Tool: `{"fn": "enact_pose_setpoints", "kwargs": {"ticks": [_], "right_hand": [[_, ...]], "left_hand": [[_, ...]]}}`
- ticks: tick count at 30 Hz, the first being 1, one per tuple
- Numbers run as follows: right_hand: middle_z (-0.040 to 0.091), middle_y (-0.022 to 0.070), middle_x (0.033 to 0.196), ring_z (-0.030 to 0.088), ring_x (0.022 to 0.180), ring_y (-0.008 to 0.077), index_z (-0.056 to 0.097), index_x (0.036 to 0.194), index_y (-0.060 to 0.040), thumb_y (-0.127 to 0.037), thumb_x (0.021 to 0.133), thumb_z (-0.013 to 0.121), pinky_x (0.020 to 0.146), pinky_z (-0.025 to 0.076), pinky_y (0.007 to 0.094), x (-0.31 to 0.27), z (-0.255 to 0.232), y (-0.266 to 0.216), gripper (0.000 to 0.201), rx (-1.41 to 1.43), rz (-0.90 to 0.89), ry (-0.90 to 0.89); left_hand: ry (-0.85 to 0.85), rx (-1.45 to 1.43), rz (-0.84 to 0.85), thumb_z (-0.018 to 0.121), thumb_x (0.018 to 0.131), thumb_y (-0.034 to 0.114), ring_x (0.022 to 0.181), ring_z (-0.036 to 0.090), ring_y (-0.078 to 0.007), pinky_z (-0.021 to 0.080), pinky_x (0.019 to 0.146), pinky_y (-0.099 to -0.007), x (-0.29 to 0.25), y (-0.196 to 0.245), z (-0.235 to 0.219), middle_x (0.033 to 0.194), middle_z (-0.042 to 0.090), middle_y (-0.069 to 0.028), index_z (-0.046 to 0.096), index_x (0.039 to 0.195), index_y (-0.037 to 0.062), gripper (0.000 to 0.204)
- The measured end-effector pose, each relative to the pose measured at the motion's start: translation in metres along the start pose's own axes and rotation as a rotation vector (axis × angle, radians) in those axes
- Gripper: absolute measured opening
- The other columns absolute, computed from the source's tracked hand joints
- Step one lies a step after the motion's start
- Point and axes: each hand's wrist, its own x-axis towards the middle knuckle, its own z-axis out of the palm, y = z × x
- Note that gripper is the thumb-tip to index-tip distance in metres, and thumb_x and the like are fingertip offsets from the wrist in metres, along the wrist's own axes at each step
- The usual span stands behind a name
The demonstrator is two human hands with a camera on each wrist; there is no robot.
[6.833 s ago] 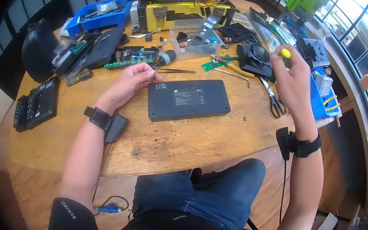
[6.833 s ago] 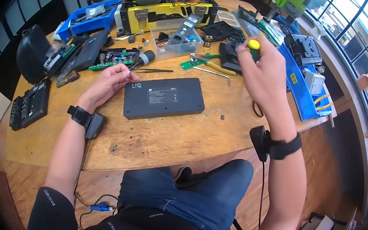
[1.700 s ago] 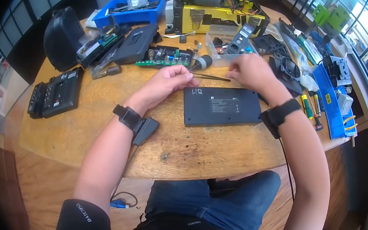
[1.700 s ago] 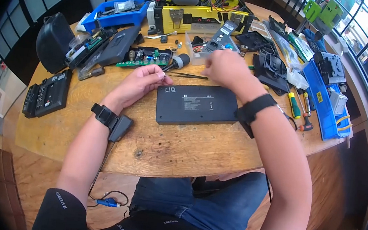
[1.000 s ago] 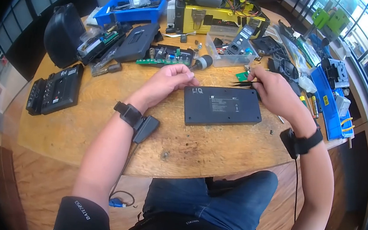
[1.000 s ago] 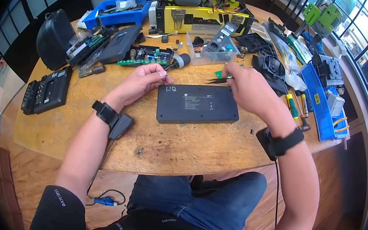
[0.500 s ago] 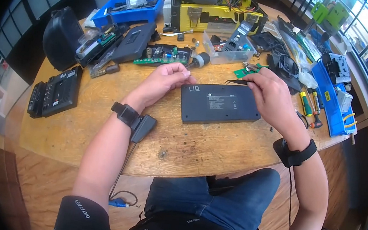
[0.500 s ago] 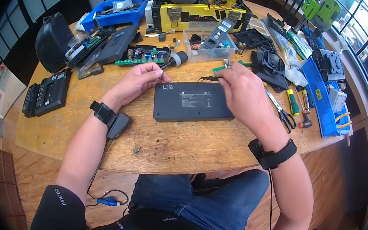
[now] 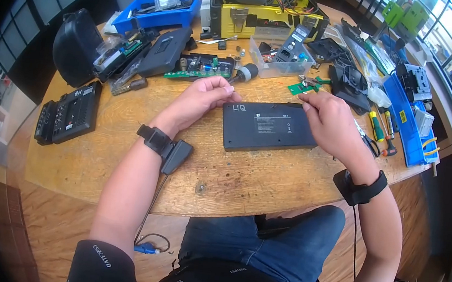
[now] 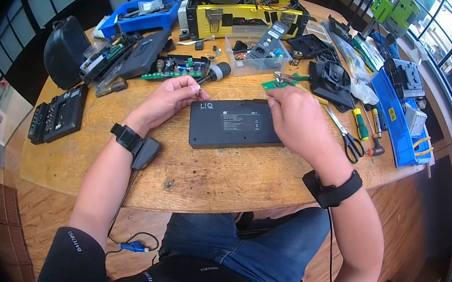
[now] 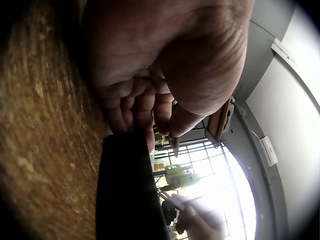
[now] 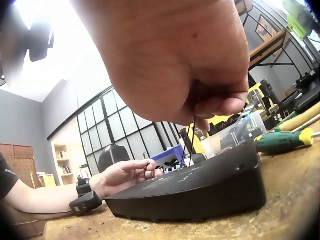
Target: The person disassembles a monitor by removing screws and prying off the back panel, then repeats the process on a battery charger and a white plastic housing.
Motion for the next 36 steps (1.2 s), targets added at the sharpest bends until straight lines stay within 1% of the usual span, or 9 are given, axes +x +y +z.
{"fn": "enact_pose_setpoints", "kwargs": {"ticks": [2,9,15,21,23,24,26,33,36], "right_hand": [[0.073,0.0248,0.096,0.070,0.095,0.0436,0.076,0.097,0.0034,-0.009,0.095,0.063,0.088,0.055,0.0510,0.002,-0.008,-0.006,0.017,-0.057,0.070,-0.110],[0.073,0.0270,0.093,0.070,0.093,0.0457,0.075,0.097,0.0041,-0.012,0.097,0.061,0.086,0.055,0.0521,0.001,-0.008,-0.009,0.021,0.050,0.155,-0.089],[0.072,0.0279,0.093,0.069,0.092,0.0476,0.075,0.101,0.0031,-0.014,0.098,0.061,0.084,0.054,0.0522,0.005,-0.014,-0.009,0.023,0.077,0.361,-0.210],[0.069,0.0238,0.081,0.069,0.076,0.0321,0.078,0.105,0.0018,-0.022,0.103,0.062,0.076,0.053,0.0425,0.007,-0.013,0.000,0.029,0.209,0.540,-0.307],[0.070,0.0149,0.080,0.065,0.075,0.0201,0.079,0.106,0.0017,-0.024,0.105,0.061,0.074,0.051,0.0363,0.004,-0.008,0.010,0.031,0.299,0.534,-0.310],[0.070,0.0149,0.080,0.065,0.075,0.0201,0.079,0.106,0.0017,-0.024,0.105,0.061,0.074,0.051,0.0363,0.004,-0.007,0.012,0.031,0.299,0.534,-0.311],[0.058,-0.0057,0.069,0.044,0.059,0.0053,0.079,0.102,-0.0038,-0.021,0.107,0.059,0.056,0.034,0.0257,0.003,-0.005,0.015,0.027,0.524,0.639,-0.313],[0.062,-0.0072,0.075,0.046,0.062,0.0019,0.078,0.103,-0.0074,-0.020,0.107,0.058,0.056,0.032,0.0220,-0.001,0.001,0.026,0.024,0.695,0.721,-0.324],[0.066,-0.0061,0.079,0.049,0.065,0.0038,0.078,0.105,-0.0051,-0.020,0.107,0.058,0.059,0.037,0.0234,-0.001,0.000,0.024,0.025,0.728,0.739,-0.328]], "left_hand": [[-0.003,-0.002,0.003,0.062,0.109,0.022,0.110,0.070,-0.0153,0.053,0.103,-0.0307,0.000,-0.001,-0.001,0.114,0.075,-0.0082,0.066,0.107,0.0105,0.012],[-0.004,0.008,0.005,0.062,0.109,0.022,0.110,0.069,-0.0149,0.053,0.103,-0.0303,0.001,-0.002,-0.002,0.114,0.075,-0.0080,0.066,0.108,0.0104,0.013],[0.003,0.007,0.000,0.062,0.109,0.023,0.109,0.069,-0.0143,0.053,0.102,-0.0299,0.001,-0.002,-0.001,0.114,0.075,-0.0073,0.066,0.109,0.0098,0.014],[-0.003,0.012,0.001,0.061,0.110,0.023,0.108,0.069,-0.0134,0.053,0.101,-0.0294,0.001,-0.001,-0.001,0.114,0.075,-0.0071,0.066,0.109,0.0094,0.015],[0.000,0.012,-0.002,0.061,0.110,0.023,0.108,0.069,-0.0134,0.053,0.101,-0.0294,0.001,0.000,0.000,0.113,0.075,-0.0071,0.067,0.109,0.0094,0.015],[0.002,0.012,-0.005,0.061,0.110,0.023,0.108,0.069,-0.0133,0.053,0.101,-0.0294,0.000,0.000,0.000,0.113,0.075,-0.0070,0.067,0.109,0.0094,0.015],[0.000,0.005,-0.005,0.061,0.110,0.024,0.108,0.069,-0.0134,0.053,0.101,-0.0295,0.001,-0.002,-0.001,0.113,0.075,-0.0070,0.066,0.109,0.0095,0.015],[0.000,0.006,0.000,0.062,0.109,0.023,0.109,0.069,-0.0140,0.053,0.102,-0.0299,0.000,-0.001,0.000,0.113,0.075,-0.0073,0.066,0.108,0.0102,0.014],[0.000,0.003,0.002,0.062,0.109,0.023,0.108,0.070,-0.0141,0.054,0.101,-0.0299,0.001,-0.002,0.000,0.114,0.075,-0.0075,0.066,0.108,0.0103,0.013]]}}
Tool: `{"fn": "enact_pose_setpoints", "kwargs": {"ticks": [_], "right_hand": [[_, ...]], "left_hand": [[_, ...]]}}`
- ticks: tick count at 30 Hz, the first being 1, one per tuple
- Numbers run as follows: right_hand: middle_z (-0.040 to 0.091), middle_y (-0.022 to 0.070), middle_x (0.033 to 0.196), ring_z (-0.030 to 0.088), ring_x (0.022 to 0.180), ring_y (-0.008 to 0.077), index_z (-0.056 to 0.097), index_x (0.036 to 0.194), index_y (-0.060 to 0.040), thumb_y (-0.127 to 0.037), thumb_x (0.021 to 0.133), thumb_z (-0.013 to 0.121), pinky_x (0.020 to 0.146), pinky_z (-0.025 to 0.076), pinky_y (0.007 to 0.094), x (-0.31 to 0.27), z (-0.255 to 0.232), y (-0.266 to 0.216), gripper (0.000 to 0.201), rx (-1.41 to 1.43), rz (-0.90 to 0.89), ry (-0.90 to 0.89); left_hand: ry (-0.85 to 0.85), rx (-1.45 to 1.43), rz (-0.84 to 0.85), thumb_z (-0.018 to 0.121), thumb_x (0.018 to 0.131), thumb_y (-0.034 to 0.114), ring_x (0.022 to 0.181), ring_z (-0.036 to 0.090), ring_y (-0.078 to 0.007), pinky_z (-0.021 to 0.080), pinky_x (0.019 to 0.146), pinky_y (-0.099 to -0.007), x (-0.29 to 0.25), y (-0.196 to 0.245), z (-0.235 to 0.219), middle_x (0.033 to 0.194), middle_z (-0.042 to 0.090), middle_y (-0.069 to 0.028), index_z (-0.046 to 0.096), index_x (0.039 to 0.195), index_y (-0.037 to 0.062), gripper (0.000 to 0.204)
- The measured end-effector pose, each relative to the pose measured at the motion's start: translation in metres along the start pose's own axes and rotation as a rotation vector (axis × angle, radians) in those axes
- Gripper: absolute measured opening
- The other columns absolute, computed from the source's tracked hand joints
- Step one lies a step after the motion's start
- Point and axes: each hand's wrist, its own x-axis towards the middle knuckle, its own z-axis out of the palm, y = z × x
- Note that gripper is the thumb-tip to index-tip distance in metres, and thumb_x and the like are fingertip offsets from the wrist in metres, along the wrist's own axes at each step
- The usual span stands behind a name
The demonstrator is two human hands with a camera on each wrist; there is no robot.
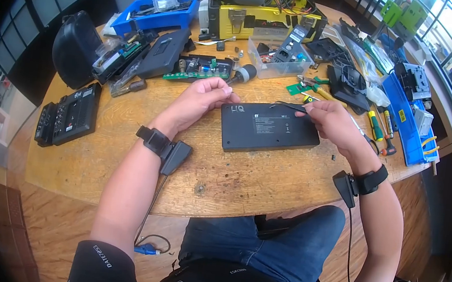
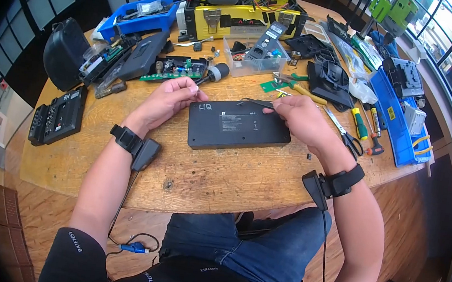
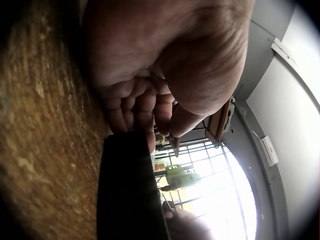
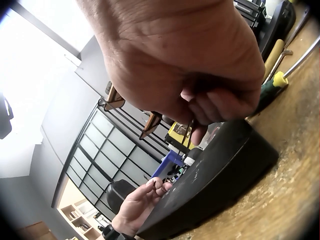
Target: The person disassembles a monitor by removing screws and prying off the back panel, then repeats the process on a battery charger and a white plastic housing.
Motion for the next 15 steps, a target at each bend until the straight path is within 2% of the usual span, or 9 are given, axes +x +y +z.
{"fn": "enact_pose_setpoints", "kwargs": {"ticks": [2,3,5,6,8,15], "right_hand": [[0.068,-0.0025,0.080,0.054,0.069,0.0073,0.078,0.105,-0.0011,-0.021,0.107,0.059,0.063,0.043,0.0281,0.002,0.003,0.005,0.028,-0.233,-0.184,0.089],[0.068,-0.0025,0.080,0.054,0.069,0.0073,0.078,0.105,-0.0011,-0.021,0.107,0.059,0.063,0.043,0.0281,-0.001,0.005,0.002,0.028,-0.233,-0.184,0.089],[0.073,0.0194,0.081,0.070,0.076,0.0298,0.078,0.102,0.0020,-0.023,0.103,0.061,0.075,0.053,0.0407,-0.011,0.009,-0.012,0.030,-0.440,-0.227,0.194],[0.073,0.0194,0.081,0.070,0.076,0.0298,0.078,0.102,0.0020,-0.023,0.103,0.061,0.075,0.053,0.0407,-0.012,0.010,-0.015,0.030,-0.440,-0.226,0.194],[0.071,0.0271,0.082,0.071,0.081,0.0415,0.078,0.102,0.0017,-0.022,0.101,0.062,0.078,0.054,0.0463,-0.015,0.012,-0.020,0.029,-0.539,-0.210,0.218],[0.071,0.0271,0.082,0.071,0.080,0.0439,0.078,0.102,0.0016,-0.019,0.100,0.062,0.077,0.055,0.0491,-0.022,0.015,-0.030,0.026,-0.666,-0.339,0.290]], "left_hand": [[0.000,0.003,0.003,0.062,0.109,0.023,0.108,0.070,-0.0140,0.054,0.101,-0.0297,0.000,0.000,0.000,0.114,0.075,-0.0076,0.066,0.108,0.0103,0.013],[0.001,0.006,0.006,0.062,0.109,0.023,0.108,0.070,-0.0139,0.054,0.101,-0.0296,0.000,0.000,0.000,0.114,0.075,-0.0076,0.066,0.107,0.0103,0.013],[-0.003,0.006,0.005,0.062,0.109,0.023,0.108,0.070,-0.0139,0.054,0.101,-0.0295,0.000,0.001,0.000,0.114,0.075,-0.0075,0.066,0.107,0.0103,0.013],[-0.006,0.005,0.006,0.062,0.109,0.023,0.108,0.070,-0.0138,0.054,0.101,-0.0294,-0.001,0.001,0.000,0.114,0.075,-0.0074,0.066,0.107,0.0102,0.013],[-0.010,0.004,0.005,0.062,0.109,0.022,0.108,0.070,-0.0138,0.054,0.101,-0.0292,0.000,0.001,0.000,0.113,0.075,-0.0073,0.066,0.107,0.0103,0.013],[0.009,0.013,-0.006,0.062,0.109,0.023,0.108,0.069,-0.0138,0.053,0.101,-0.0295,-0.002,0.004,0.002,0.113,0.075,-0.0072,0.066,0.107,0.0106,0.013]]}}
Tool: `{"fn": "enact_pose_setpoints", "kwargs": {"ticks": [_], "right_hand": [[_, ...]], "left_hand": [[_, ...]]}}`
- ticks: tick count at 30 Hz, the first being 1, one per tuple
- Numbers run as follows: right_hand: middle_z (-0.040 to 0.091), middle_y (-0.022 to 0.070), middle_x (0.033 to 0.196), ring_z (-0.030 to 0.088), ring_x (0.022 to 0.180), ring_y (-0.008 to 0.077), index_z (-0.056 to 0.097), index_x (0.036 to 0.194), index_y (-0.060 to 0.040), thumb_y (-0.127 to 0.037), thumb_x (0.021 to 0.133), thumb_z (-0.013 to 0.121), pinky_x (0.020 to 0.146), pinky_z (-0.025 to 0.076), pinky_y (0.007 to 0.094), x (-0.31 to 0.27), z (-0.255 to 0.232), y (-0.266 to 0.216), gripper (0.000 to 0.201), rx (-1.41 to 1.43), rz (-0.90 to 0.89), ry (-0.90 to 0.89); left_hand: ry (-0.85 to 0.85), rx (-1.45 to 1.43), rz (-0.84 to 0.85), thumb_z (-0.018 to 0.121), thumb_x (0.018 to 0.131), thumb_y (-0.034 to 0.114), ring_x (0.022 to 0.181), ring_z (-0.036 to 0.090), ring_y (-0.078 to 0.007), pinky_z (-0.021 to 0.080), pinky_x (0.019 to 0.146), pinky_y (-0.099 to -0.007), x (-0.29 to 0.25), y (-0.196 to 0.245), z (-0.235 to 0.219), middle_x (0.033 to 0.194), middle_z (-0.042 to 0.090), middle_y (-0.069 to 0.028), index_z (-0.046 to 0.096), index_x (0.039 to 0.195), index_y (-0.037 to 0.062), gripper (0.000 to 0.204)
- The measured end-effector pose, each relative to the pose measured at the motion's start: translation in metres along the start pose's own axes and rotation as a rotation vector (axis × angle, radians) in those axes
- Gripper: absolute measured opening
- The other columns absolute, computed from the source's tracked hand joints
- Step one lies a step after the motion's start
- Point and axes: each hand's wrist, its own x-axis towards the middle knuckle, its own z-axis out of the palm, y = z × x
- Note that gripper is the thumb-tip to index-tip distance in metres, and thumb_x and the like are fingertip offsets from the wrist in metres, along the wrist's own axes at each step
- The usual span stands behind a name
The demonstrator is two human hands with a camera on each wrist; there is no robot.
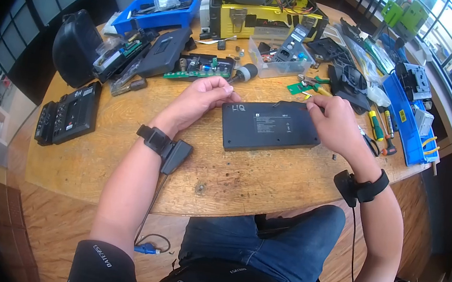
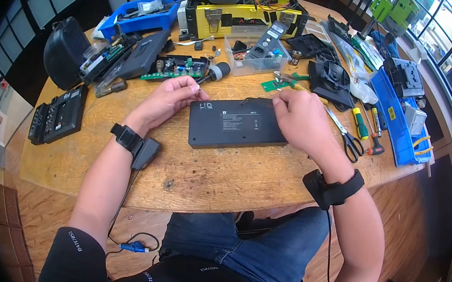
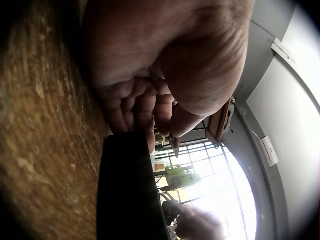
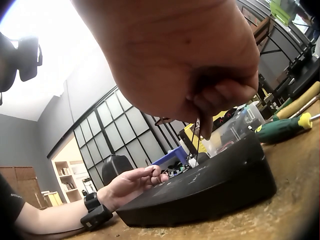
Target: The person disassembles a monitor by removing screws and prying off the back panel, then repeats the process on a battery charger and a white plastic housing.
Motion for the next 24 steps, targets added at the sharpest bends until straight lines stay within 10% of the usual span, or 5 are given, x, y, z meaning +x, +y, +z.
{"fn": "enact_pose_setpoints", "kwargs": {"ticks": [15,24], "right_hand": [[0.074,0.0262,0.087,0.074,0.084,0.0387,0.079,0.104,0.0006,-0.022,0.100,0.063,0.081,0.055,0.0449,0.006,0.012,0.021,0.028,0.239,0.147,-0.124],[0.072,0.0121,0.080,0.066,0.074,0.0192,0.080,0.106,-0.0002,-0.022,0.103,0.063,0.074,0.051,0.0346,0.008,0.015,0.032,0.028,0.326,0.143,-0.155]], "left_hand": [[-0.006,-0.008,-0.003,0.062,0.109,0.022,0.109,0.070,-0.0148,0.054,0.103,-0.0298,0.002,-0.002,-0.002,0.114,0.076,-0.0083,0.065,0.106,0.0106,0.012],[-0.005,-0.020,0.000,0.062,0.109,0.022,0.110,0.070,-0.0156,0.054,0.103,-0.0306,0.001,-0.001,-0.001,0.113,0.075,-0.0089,0.066,0.106,0.0100,0.013]]}}
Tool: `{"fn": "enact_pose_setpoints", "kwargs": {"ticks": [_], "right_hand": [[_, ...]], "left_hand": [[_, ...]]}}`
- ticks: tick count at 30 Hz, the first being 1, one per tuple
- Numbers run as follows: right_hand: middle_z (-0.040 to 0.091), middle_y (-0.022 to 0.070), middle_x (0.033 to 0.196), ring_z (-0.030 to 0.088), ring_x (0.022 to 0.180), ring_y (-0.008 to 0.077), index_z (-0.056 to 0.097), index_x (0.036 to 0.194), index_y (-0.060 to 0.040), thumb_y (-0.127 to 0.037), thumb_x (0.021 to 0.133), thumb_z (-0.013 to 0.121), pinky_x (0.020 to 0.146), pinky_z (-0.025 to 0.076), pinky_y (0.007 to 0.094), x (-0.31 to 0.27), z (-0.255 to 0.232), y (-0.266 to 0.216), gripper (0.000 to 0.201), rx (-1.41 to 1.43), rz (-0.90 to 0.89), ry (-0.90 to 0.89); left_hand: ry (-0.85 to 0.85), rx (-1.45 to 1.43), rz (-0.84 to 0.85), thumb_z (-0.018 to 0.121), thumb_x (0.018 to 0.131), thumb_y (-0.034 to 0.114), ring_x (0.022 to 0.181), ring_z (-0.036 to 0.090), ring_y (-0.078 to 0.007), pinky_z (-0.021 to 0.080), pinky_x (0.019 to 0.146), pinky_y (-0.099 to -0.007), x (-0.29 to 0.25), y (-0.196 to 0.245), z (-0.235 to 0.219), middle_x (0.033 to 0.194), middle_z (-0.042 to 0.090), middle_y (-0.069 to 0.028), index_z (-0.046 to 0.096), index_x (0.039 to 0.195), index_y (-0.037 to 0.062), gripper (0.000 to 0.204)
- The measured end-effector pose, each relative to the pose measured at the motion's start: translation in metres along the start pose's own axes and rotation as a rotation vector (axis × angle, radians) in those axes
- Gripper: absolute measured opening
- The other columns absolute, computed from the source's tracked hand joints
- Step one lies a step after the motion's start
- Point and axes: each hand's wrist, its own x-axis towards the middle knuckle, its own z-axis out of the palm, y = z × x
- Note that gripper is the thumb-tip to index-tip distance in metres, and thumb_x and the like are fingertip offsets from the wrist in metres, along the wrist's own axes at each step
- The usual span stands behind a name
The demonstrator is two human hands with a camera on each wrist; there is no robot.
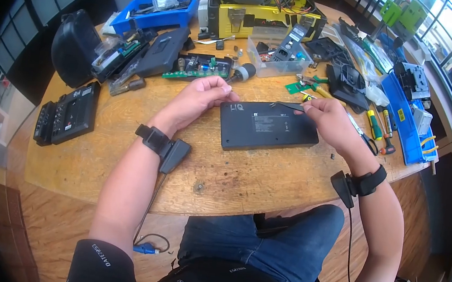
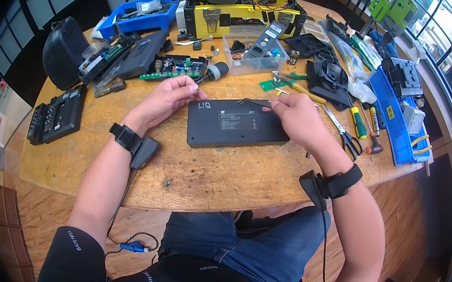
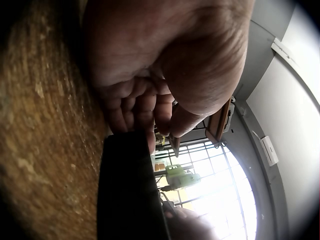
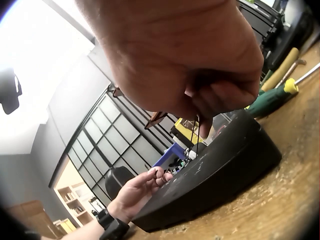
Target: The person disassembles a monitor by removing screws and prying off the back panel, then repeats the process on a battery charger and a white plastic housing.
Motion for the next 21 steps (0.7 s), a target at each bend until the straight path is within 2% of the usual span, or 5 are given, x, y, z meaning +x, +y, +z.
{"fn": "enact_pose_setpoints", "kwargs": {"ticks": [2,12,15,17,21], "right_hand": [[0.066,-0.0046,0.079,0.048,0.062,0.0050,0.079,0.106,-0.0017,-0.020,0.106,0.060,0.057,0.037,0.0249,0.000,-0.002,-0.003,0.027,0.234,0.124,-0.084],[0.063,-0.0063,0.078,0.046,0.062,0.0029,0.079,0.108,-0.0019,-0.023,0.107,0.059,0.057,0.034,0.0229,0.000,0.002,0.000,0.029,0.258,0.166,-0.093],[0.067,0.0001,0.078,0.052,0.066,0.0079,0.078,0.105,0.0009,-0.023,0.106,0.060,0.062,0.042,0.0270,-0.001,0.005,0.001,0.030,0.042,-0.012,0.005],[0.071,0.0222,0.077,0.071,0.075,0.0305,0.080,0.105,0.0001,-0.022,0.102,0.062,0.075,0.053,0.0433,-0.008,0.004,-0.015,0.028,-0.193,-0.055,0.116],[0.073,0.0259,0.083,0.073,0.081,0.0385,0.080,0.105,-0.0006,-0.020,0.100,0.062,0.078,0.055,0.0453,-0.013,0.006,-0.021,0.027,-0.174,-0.019,0.100]], "left_hand": [[0.001,-0.003,0.001,0.062,0.109,0.022,0.110,0.070,-0.0159,0.054,0.103,-0.0307,0.001,-0.001,-0.001,0.113,0.075,-0.0090,0.065,0.106,0.0100,0.013],[0.002,0.004,0.000,0.061,0.109,0.022,0.109,0.070,-0.0158,0.054,0.103,-0.0312,0.001,-0.002,-0.001,0.112,0.075,-0.0086,0.065,0.106,0.0104,0.013],[-0.001,0.007,-0.002,0.061,0.110,0.022,0.109,0.070,-0.0152,0.054,0.102,-0.0308,0.001,-0.002,-0.001,0.112,0.075,-0.0083,0.066,0.106,0.0106,0.013],[-0.004,0.003,0.005,0.061,0.110,0.022,0.108,0.070,-0.0151,0.054,0.102,-0.0307,0.001,-0.003,-0.002,0.111,0.075,-0.0082,0.066,0.106,0.0106,0.013],[-0.013,0.001,0.014,0.061,0.110,0.023,0.108,0.070,-0.0149,0.054,0.102,-0.0306,0.001,-0.003,-0.002,0.111,0.075,-0.0081,0.066,0.106,0.0104,0.014]]}}
